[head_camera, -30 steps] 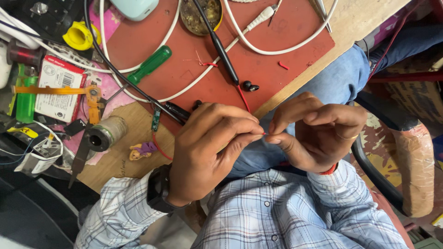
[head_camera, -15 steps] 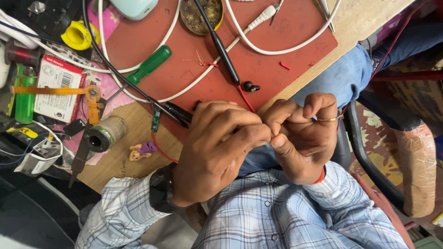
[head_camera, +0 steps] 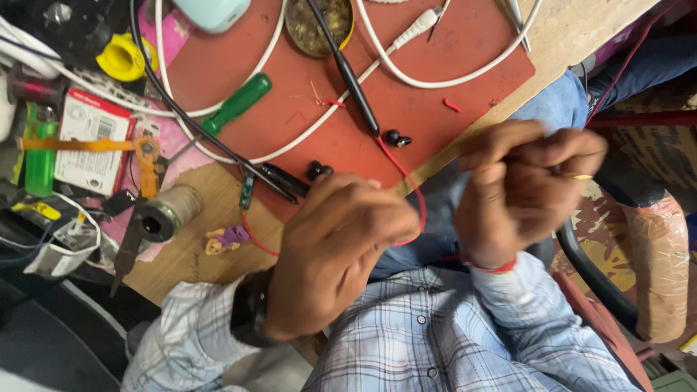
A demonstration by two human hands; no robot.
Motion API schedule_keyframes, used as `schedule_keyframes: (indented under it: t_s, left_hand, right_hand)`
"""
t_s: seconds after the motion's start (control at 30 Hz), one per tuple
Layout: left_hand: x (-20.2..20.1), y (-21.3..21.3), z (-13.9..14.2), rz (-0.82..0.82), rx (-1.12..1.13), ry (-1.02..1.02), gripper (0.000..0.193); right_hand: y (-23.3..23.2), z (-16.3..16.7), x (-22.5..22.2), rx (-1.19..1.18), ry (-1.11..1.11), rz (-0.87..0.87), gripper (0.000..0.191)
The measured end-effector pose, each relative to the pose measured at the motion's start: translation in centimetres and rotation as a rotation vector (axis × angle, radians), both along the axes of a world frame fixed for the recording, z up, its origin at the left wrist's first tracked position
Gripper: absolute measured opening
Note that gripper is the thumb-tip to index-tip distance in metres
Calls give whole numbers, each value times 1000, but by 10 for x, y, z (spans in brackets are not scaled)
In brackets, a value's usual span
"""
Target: The person strips a red wire with a utility knife, twists the exposed strands, and applies heat shrink tubing. They then use a soldering iron to solder the wire to a small black component on a cluttered workbench.
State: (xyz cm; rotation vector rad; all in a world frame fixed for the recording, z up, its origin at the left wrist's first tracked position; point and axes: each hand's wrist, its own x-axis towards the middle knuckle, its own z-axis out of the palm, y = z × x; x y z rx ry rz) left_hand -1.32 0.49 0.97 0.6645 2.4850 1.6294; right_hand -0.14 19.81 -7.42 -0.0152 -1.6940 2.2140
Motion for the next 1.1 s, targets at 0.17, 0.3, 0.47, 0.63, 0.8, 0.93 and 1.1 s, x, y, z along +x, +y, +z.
schedule_keyframes:
  t_s: [0.17,0.3,0.47,0.63,0.8,0.93,1.1]
  left_hand:
    - [-4,3,-2,55,37,-34,19]
    - [-4,4,-5,99,49,-36,20]
    - [-1,6,-6,118,32,-52,19]
    - [0,7,-8,121,34,-53,16]
    - [2,7,-8,130,31,-60,15]
    - [2,7,-6,131,20,-55,15]
    - [1,6,-7,119,16,-28,17]
  right_hand:
    - [26,14,1,24,-78,87,46]
    - [24,13,6,-13,-117,166,39]
    - [29,14,11,84,-194,334,16]
    - [30,12,14,70,-224,440,13]
    - [25,13,16,-13,-252,436,16]
    - [23,15,15,6,-220,414,16]
    - [22,15,15,29,-205,422,13]
